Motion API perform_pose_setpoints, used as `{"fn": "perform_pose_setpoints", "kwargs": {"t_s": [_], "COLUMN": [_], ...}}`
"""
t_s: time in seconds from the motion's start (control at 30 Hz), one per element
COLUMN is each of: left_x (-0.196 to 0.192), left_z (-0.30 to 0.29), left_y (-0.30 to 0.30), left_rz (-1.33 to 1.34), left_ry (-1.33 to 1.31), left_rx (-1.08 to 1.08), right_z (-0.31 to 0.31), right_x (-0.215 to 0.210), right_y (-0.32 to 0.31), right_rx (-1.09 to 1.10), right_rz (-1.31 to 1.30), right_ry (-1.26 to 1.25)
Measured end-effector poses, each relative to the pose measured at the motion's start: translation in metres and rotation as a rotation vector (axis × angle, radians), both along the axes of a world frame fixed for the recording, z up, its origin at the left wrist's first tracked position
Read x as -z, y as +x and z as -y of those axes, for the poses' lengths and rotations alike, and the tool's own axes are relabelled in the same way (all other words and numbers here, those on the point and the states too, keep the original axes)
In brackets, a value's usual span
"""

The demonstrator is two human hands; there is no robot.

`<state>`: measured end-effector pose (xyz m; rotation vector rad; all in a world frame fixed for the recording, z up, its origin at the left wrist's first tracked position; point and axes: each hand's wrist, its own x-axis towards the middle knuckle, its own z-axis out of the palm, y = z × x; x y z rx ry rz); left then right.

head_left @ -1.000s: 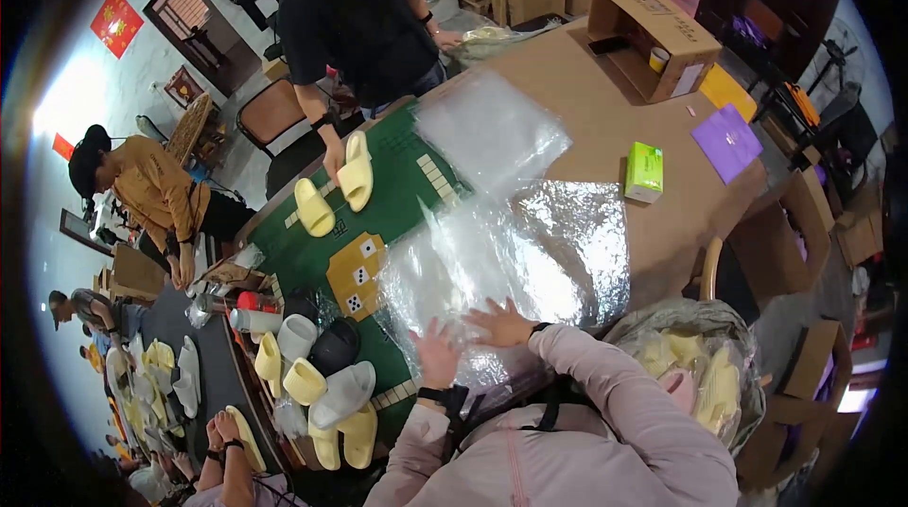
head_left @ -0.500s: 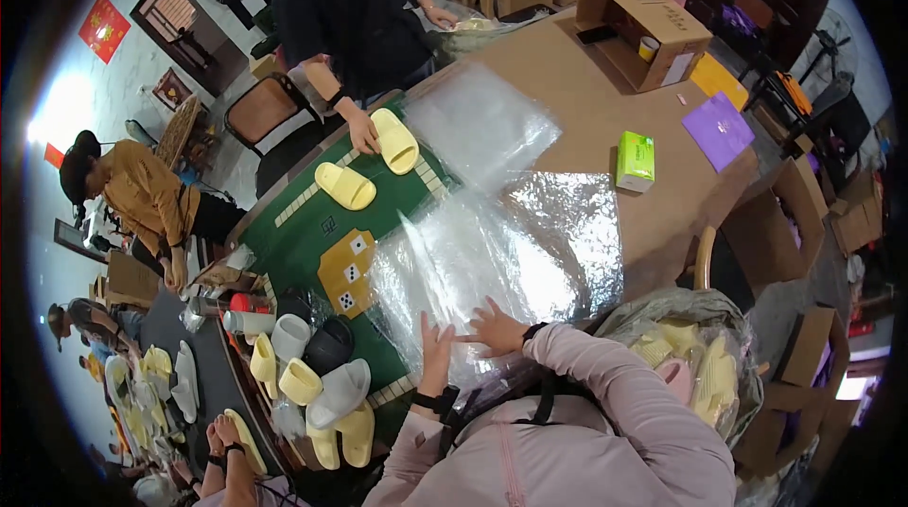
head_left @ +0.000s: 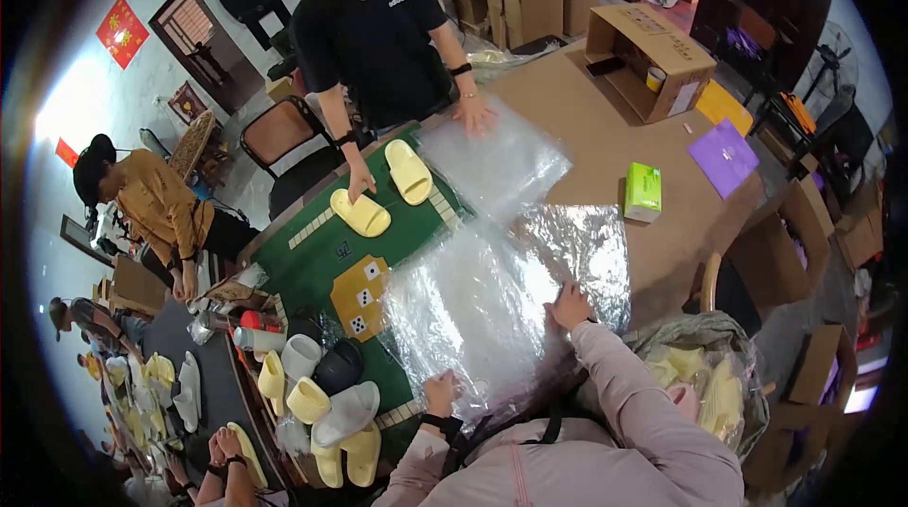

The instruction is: The recorder takes pairs of sandals from a large bag, places them into individual clear plastic bags, and organizes them on a table for shipping.

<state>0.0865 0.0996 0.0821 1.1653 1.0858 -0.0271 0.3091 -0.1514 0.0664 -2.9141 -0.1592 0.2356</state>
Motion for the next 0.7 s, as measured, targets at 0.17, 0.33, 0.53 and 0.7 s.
{"fn": "perform_pose_setpoints", "kwargs": {"t_s": [0.17, 0.33, 0.53, 0.7], "left_x": [-0.002, 0.005, 0.007, 0.016], "left_z": [0.003, -0.003, -0.003, 0.006], "left_y": [-0.004, -0.006, -0.012, -0.016], "left_rz": [-0.018, -0.042, 0.003, 0.052], "left_ry": [-0.032, -0.042, -0.047, -0.006], "left_rx": [-0.042, 0.001, 0.044, 0.079], "right_z": [0.002, -0.013, -0.079, -0.118], "right_x": [0.003, -0.041, -0.09, -0.065], "right_y": [-0.011, 0.012, -0.032, -0.108], "right_rx": [0.02, 0.296, -0.449, -0.692], "right_rz": [-0.072, 0.059, 0.193, 0.136], "right_ry": [-0.058, 0.231, 0.182, 0.013]}}
